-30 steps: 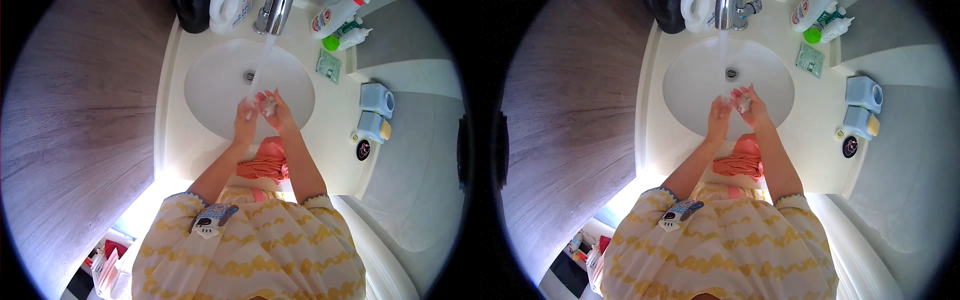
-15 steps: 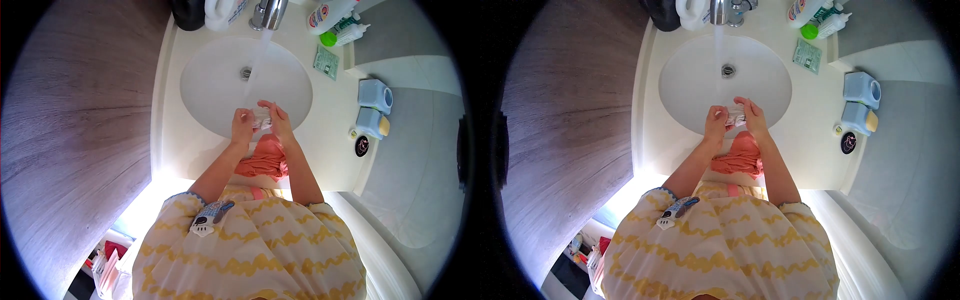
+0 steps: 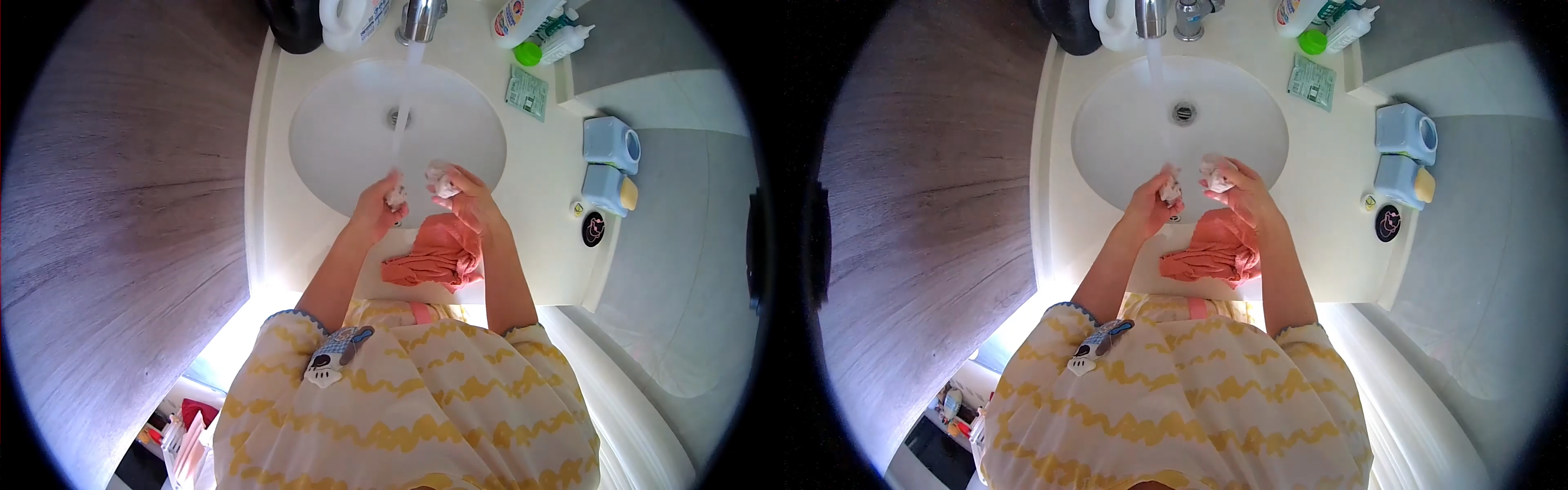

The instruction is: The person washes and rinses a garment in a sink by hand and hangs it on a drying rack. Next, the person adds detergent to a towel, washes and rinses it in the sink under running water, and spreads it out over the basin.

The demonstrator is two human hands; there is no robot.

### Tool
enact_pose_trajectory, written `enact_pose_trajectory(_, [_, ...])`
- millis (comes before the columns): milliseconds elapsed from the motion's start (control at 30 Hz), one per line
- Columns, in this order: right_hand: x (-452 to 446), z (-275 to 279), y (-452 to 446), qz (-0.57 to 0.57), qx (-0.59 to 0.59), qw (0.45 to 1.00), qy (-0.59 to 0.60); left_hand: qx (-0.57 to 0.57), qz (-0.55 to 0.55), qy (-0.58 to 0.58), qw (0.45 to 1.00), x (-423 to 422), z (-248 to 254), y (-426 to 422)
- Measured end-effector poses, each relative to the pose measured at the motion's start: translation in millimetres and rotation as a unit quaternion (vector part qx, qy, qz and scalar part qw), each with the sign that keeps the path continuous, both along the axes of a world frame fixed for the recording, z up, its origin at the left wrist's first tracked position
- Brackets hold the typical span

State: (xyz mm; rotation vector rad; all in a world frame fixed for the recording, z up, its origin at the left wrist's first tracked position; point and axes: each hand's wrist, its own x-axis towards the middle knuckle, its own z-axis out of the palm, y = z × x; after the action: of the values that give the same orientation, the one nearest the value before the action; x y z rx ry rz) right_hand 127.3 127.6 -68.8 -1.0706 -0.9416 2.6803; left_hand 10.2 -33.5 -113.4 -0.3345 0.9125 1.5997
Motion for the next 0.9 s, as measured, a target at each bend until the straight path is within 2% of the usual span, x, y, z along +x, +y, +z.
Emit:
enact_pose_trajectory(100, [5.9, -3.5, -1.9, 0.046, 0.104, 0.993, 0.016, -0.028, -0.023, 0.035, 0.999, 4.8, 25.3, -0.5])
enact_pose_trajectory(200, [11.9, -0.2, 4.7, 0.165, 0.177, 0.966, -0.086, 0.023, -0.032, 0.012, 0.999, 5.5, 29.3, -5.8])
enact_pose_trajectory(233, [14.9, -2.3, 4.5, 0.175, 0.269, 0.937, -0.137, 0.049, -0.036, -0.003, 0.998, 5.4, 28.1, -8.1])
enact_pose_trajectory(300, [13.2, -1.1, 2.5, 0.190, 0.445, 0.844, -0.230, 0.071, -0.052, -0.014, 0.996, 4.0, 35.0, -8.1])
enact_pose_trajectory(333, [12.1, 1.8, 2.8, 0.196, 0.452, 0.838, -0.235, 0.081, -0.057, -0.019, 0.995, 3.4, 37.1, -8.8])
enact_pose_trajectory(400, [7.4, 28.5, -2.0, 0.207, 0.461, 0.826, -0.250, 0.021, -0.101, 0.140, 0.985, 7.8, 34.2, -9.0])
enact_pose_trajectory(433, [13.4, 20.3, -0.3, 0.201, 0.496, 0.814, -0.225, -0.007, -0.125, 0.218, 0.968, 10.8, 33.2, -6.9])
enact_pose_trajectory(500, [17.8, 7.5, 6.6, 0.183, 0.566, 0.785, -0.172, 0.044, -0.076, 0.335, 0.938, 19.8, 48.9, -6.6])
enact_pose_trajectory(533, [16.9, 13.8, 9.6, 0.162, 0.468, 0.854, -0.161, 0.057, -0.065, 0.352, 0.932, 19.1, 58.3, -7.4])
enact_pose_trajectory(567, [10.3, 43.8, 5.4, 0.141, 0.358, 0.911, -0.151, 0.069, -0.054, 0.369, 0.925, 18.3, 67.8, -8.3])
enact_pose_trajectory(600, [8.7, 59.8, 1.3, 0.116, 0.242, 0.953, -0.140, 0.072, -0.063, 0.346, 0.933, 14.6, 78.0, -11.5])
enact_pose_trajectory(700, [12.7, 40.3, 11.7, 0.178, 0.423, 0.863, -0.212, 0.126, -0.060, 0.239, 0.961, 8.0, 79.4, -16.0])
enact_pose_trajectory(733, [12.3, 36.9, 14.2, 0.178, 0.380, 0.898, -0.135, 0.149, -0.053, 0.196, 0.968, 6.0, 75.3, -16.6])
enact_pose_trajectory(767, [13.6, 41.8, 8.6, 0.179, 0.329, 0.925, -0.061, 0.163, -0.055, 0.346, 0.922, 10.1, 69.3, -17.0])
enact_pose_trajectory(800, [15.5, 48.1, 2.1, 0.176, 0.276, 0.945, 0.012, 0.175, -0.057, 0.486, 0.854, 17.0, 64.5, -13.6])
enact_pose_trajectory(867, [4.1, 61.8, -2.2, 0.243, 0.248, 0.938, -0.018, 0.158, -0.068, 0.583, 0.794, 23.5, 62.0, -4.9])
enact_pose_trajectory(900, [-3.3, 66.8, 3.8, 0.280, 0.237, 0.930, -0.020, 0.130, -0.081, 0.550, 0.821, 27.5, 66.1, -3.3])
